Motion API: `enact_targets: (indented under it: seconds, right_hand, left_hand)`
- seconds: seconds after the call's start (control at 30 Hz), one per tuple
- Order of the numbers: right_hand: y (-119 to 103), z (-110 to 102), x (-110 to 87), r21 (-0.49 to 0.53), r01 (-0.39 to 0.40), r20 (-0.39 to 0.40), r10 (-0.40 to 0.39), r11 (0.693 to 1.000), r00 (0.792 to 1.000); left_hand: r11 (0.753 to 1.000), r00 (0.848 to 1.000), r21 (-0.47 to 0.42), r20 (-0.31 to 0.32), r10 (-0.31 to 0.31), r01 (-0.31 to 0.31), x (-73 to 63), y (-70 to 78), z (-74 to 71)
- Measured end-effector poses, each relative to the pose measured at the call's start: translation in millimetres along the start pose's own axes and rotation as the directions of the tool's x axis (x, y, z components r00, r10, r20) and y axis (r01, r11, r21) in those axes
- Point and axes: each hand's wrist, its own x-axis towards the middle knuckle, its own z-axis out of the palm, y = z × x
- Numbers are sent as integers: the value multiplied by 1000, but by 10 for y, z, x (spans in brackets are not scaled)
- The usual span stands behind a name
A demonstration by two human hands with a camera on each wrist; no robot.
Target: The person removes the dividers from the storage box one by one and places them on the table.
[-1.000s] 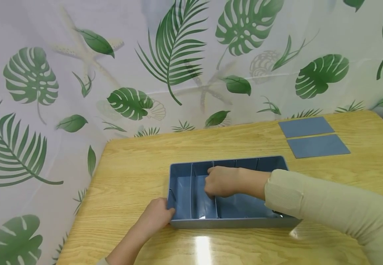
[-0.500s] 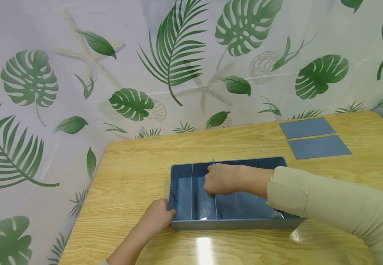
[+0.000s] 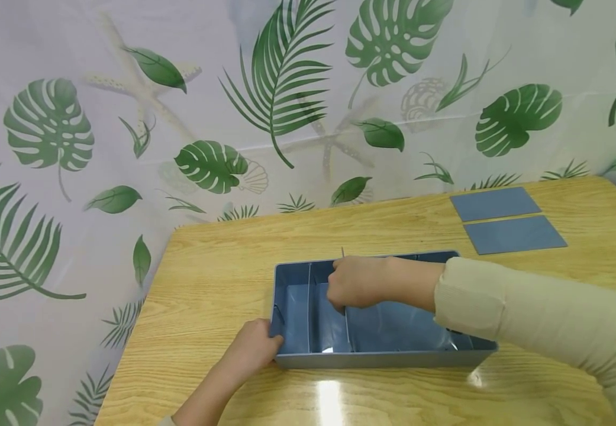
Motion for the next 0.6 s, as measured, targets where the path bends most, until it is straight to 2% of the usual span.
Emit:
enact_targets:
  seconds: [0.33,0.6]
  right_hand:
    - [41,-130,-76,-6,-1,-2,1,1000,1000]
    - [103,-249,-137,-9,9,0,-9,1000,1000]
  left_hand:
    - [999,1000,-31,24,-14,15,-13,28,-30]
    - [1000,999,-14,29,-28,28,-20,49,-56]
